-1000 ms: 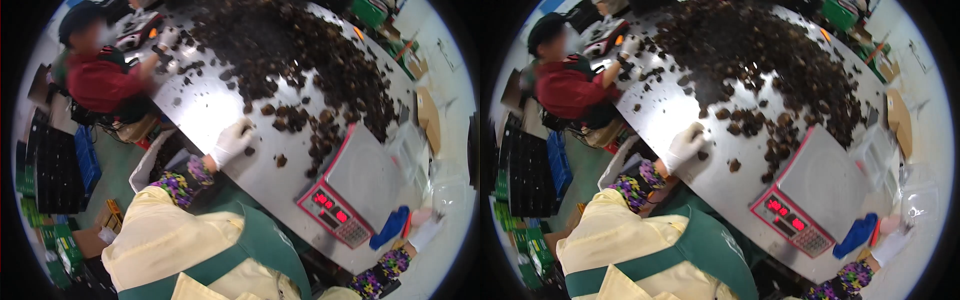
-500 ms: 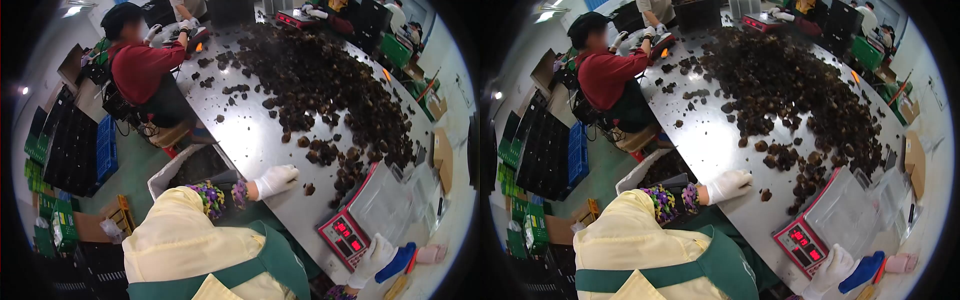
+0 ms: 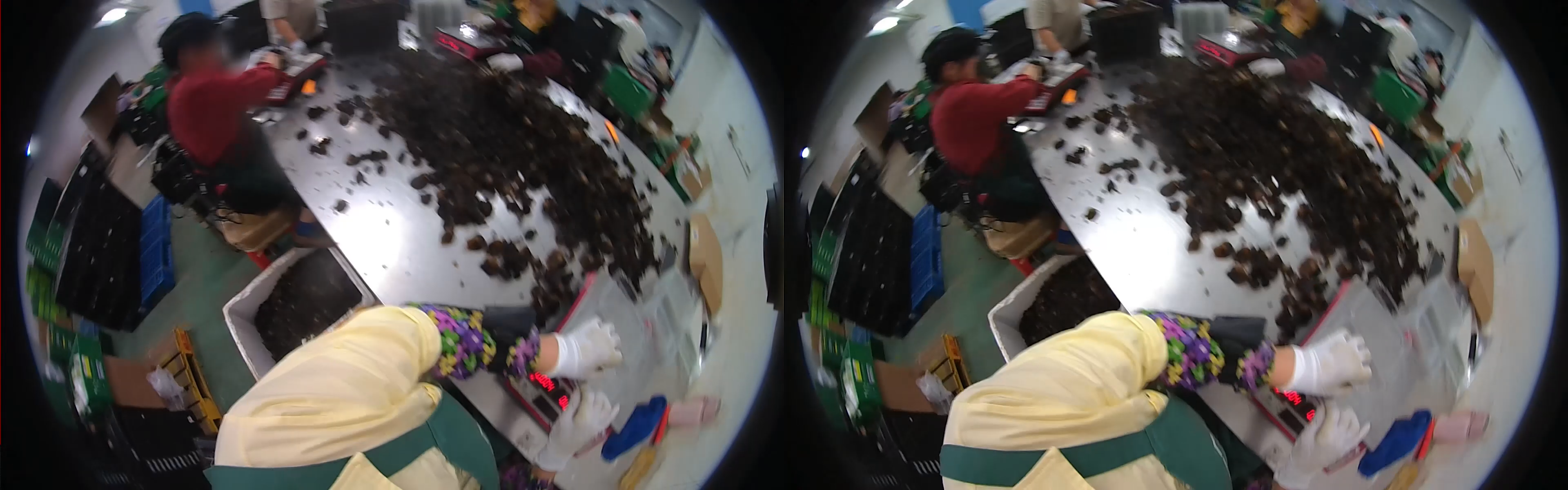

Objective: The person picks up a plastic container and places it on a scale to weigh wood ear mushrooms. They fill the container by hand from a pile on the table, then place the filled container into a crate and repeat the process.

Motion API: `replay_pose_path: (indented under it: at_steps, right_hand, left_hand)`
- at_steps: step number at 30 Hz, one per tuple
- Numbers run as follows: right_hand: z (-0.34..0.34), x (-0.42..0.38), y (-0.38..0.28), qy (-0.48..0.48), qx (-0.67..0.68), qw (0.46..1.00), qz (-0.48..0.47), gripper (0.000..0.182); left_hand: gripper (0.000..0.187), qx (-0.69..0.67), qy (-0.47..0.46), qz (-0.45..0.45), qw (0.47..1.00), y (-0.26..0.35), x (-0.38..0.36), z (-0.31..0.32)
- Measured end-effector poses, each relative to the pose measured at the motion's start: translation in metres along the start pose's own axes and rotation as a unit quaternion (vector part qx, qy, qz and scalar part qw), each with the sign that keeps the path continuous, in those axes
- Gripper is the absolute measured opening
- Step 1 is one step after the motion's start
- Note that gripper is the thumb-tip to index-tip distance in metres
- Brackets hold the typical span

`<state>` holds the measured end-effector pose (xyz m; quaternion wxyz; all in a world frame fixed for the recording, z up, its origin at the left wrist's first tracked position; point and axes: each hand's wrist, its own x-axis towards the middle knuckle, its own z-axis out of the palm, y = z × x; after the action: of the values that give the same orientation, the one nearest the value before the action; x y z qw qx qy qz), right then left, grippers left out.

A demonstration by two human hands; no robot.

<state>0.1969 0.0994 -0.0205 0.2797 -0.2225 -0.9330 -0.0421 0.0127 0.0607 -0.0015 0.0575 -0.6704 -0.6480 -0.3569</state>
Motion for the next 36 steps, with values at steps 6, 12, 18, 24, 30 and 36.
replay_pose_path:
  at_steps: [6, 12, 18, 24, 30, 36]
  right_hand:
    - [-0.02, -0.001, -0.011, -0.026, 0.031, 0.999, 0.036, 0.04]
    - [-0.024, -0.018, 0.0, 0.059, 0.101, 0.991, 0.07, 0.042]
    - [-0.027, -0.006, -0.008, 0.083, 0.102, 0.986, 0.107, 0.034]
    - [-0.034, -0.005, -0.016, 0.084, 0.094, 0.986, 0.111, 0.031]
    - [-0.029, -0.013, -0.01, 0.09, 0.108, 0.983, 0.119, 0.029]
    - [-0.03, -0.001, -0.017, 0.101, 0.101, 0.983, 0.113, 0.027]
  left_hand:
    - [0.029, -0.152, 0.181, -0.024, 0.971, -0.026, -0.03, -0.06]
    - [0.026, -0.132, 0.124, -0.283, 0.942, -0.119, -0.093, -0.07]
    - [0.049, 0.042, -0.086, -0.202, 0.975, -0.118, -0.078, -0.012]
    - [0.02, 0.018, -0.124, -0.158, 0.979, -0.121, -0.079, -0.002]
    - [0.015, -0.023, 0.037, -0.169, 0.985, -0.119, -0.147, -0.028]
    - [0.028, 0.003, 0.055, -0.162, 0.985, -0.121, -0.105, -0.03]
